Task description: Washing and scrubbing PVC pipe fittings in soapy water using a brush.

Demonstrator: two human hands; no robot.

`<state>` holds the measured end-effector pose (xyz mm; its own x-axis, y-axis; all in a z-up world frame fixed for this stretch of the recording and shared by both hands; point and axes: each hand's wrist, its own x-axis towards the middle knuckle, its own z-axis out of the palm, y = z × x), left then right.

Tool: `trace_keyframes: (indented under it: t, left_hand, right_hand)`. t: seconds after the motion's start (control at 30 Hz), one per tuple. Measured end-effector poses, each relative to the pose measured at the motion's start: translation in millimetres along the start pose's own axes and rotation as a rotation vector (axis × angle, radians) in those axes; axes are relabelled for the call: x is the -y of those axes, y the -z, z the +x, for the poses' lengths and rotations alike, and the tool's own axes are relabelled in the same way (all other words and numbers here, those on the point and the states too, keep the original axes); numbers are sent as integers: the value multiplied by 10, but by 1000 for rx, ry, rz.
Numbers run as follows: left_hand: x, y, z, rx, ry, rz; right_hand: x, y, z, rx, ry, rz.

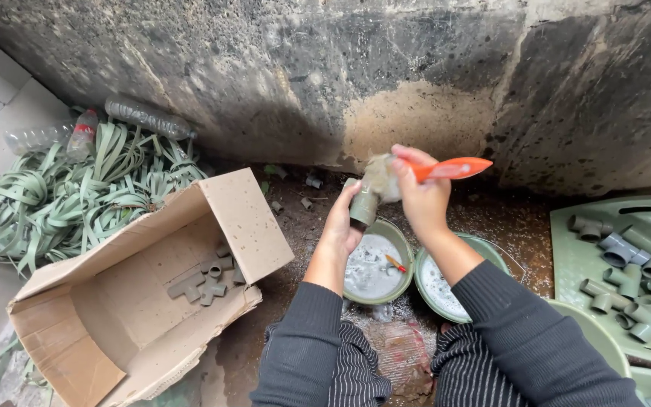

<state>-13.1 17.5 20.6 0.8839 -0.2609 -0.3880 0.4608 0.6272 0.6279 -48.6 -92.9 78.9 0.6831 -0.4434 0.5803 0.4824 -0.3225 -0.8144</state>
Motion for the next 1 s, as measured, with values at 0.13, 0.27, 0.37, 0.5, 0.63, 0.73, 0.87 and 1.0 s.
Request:
trace_keyframes:
  t: [0.13,0.27,0.37,0.5,0.63,0.73,0.87,1.0]
  left_hand:
    - [-36,-42,-30,1,-69,-2]
    - [-23,139,20,-142,-69,-183]
    - [-87,187,67,-119,-19,-178]
    - [-20,99,92,-38,63,-88]
    - [-14,58,61,-51,127,-116]
    - [9,66,82,22,143,-174]
    - [-119,64,-8,-151,-141,8]
    - [-296,-29,-281,-319,-399,671]
  right_hand:
    - [40,-2,-115,9,18,-13]
    - [22,-199,-452,279,-18,79]
    - [-174,-300,-387,335,20,169]
    - [9,-197,-97,146,18,99]
    - [-14,-259,-118,58,30,116]
    - [-31,-202,24,-83,120,80]
    - [-92,-214,-152,181,74,66]
    - [73,-221,-293,421,241,-58]
